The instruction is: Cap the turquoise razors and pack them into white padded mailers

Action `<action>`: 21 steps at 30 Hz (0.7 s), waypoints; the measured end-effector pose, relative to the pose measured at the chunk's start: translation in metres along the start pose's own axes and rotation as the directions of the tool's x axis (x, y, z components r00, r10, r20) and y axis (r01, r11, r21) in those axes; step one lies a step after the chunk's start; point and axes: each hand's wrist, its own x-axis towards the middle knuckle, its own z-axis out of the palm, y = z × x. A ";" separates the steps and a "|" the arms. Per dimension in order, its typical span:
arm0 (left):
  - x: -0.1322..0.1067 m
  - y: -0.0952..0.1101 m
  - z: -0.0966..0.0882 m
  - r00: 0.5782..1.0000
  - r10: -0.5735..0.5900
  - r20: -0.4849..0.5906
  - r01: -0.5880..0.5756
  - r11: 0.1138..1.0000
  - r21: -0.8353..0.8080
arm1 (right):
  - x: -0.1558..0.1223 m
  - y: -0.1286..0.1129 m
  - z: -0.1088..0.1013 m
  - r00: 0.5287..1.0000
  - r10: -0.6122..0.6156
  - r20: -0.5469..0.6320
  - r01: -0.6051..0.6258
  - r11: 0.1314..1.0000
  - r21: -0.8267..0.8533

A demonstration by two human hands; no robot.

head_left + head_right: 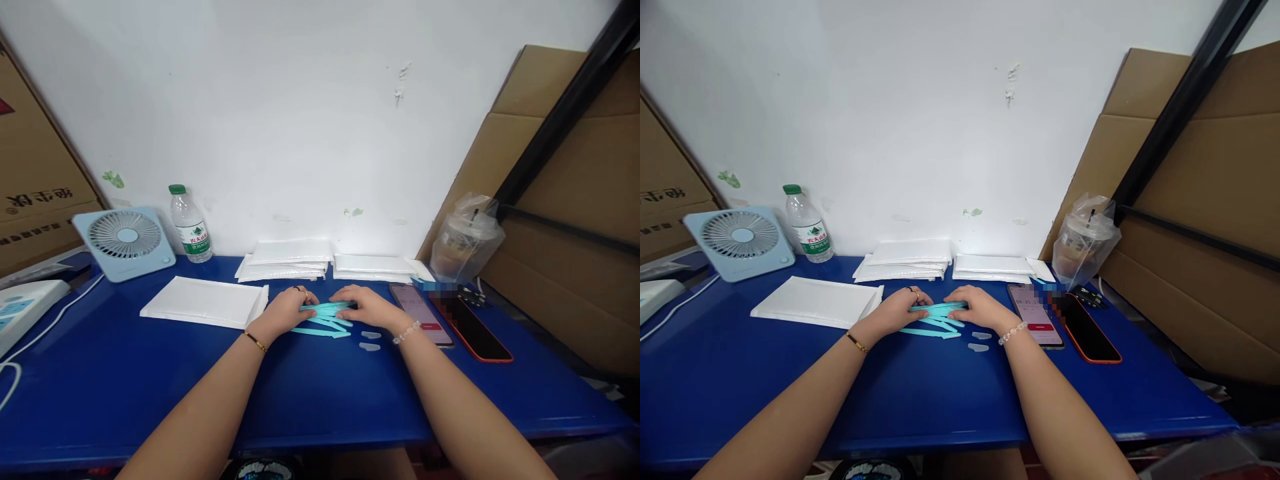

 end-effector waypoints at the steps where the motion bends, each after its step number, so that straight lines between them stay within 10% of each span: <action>1: -0.001 0.001 -0.001 1.000 -0.004 -0.010 0.003 1.000 -0.012 | -0.003 -0.001 -0.005 1.000 0.009 -0.021 -0.009 1.000 0.004; 4: -0.003 0.007 -0.004 0.999 0.029 -0.046 -0.030 0.999 -0.029 | -0.016 -0.003 -0.022 0.995 0.090 -0.047 -0.089 0.996 0.009; 11: -0.004 0.015 -0.006 0.989 0.133 0.067 -0.141 0.982 0.123 | -0.029 -0.001 -0.027 0.884 0.357 0.300 -0.345 0.934 -0.095; 21: -0.004 0.022 -0.005 0.997 0.054 0.062 -0.064 0.984 0.164 | -0.023 -0.006 -0.025 0.901 0.323 0.289 -0.388 0.899 0.206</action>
